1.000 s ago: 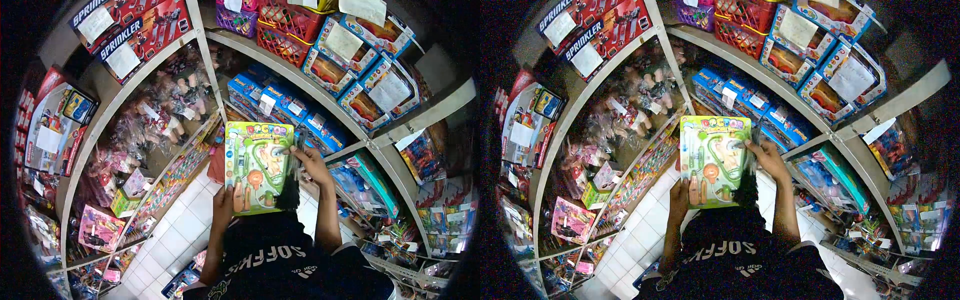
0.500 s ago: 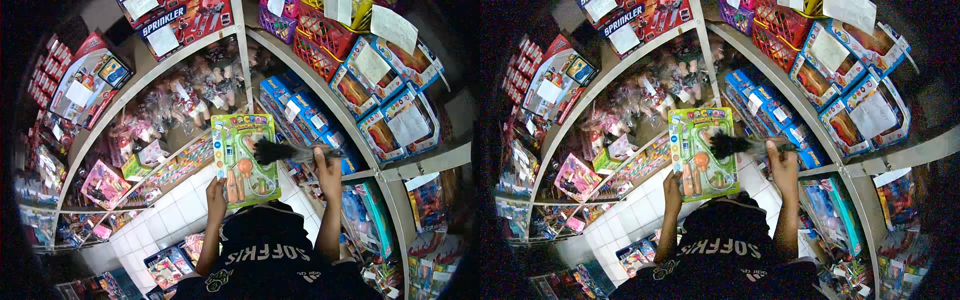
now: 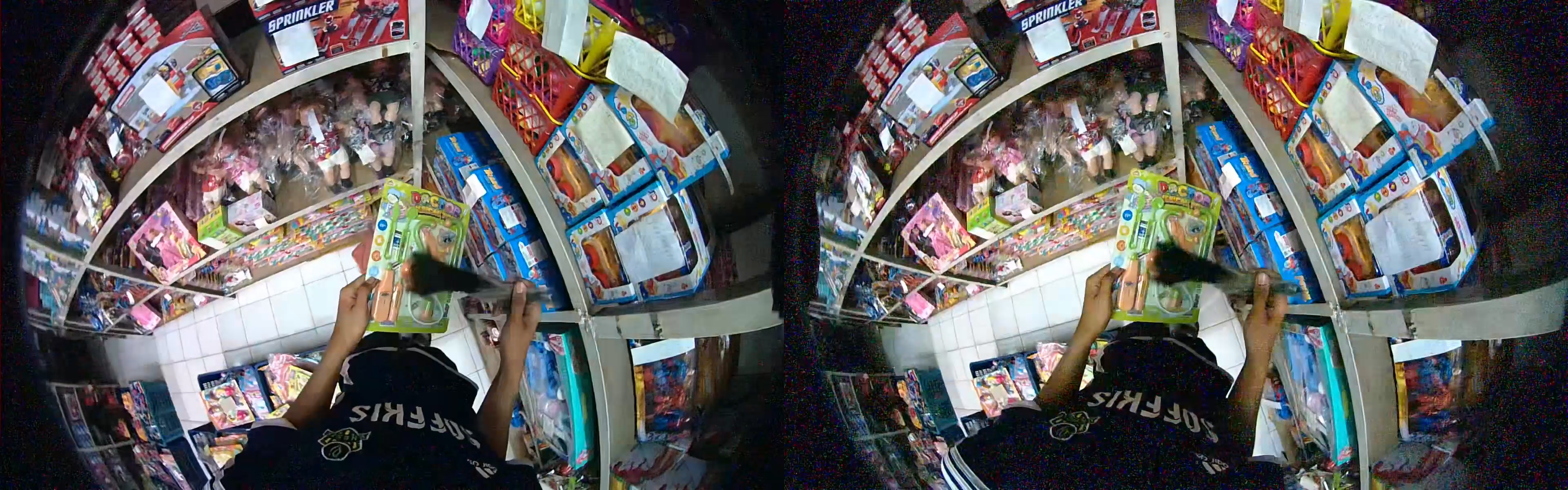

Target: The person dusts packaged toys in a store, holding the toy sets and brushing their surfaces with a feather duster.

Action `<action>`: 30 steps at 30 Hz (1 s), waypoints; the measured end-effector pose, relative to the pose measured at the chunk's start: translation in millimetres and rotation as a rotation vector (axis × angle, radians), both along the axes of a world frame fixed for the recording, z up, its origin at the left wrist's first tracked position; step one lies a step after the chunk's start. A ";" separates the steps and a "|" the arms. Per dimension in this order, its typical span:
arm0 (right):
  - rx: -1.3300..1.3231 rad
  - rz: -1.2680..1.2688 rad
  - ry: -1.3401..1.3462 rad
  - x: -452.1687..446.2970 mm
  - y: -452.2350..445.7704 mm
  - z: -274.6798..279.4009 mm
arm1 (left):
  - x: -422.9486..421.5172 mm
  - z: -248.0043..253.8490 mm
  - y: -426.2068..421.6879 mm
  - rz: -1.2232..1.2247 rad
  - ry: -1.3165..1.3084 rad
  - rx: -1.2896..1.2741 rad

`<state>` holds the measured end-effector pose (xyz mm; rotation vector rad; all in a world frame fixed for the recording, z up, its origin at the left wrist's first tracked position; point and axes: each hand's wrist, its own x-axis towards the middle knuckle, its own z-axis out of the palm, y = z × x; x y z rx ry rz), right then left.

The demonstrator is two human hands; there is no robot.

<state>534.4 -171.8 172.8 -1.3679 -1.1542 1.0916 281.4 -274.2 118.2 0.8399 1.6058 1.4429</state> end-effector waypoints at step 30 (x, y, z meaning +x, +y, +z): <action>-0.201 0.054 0.238 -4.6 24.0 -29.5 | 33.0 11.8 -34.1 0.090 -0.160 -0.115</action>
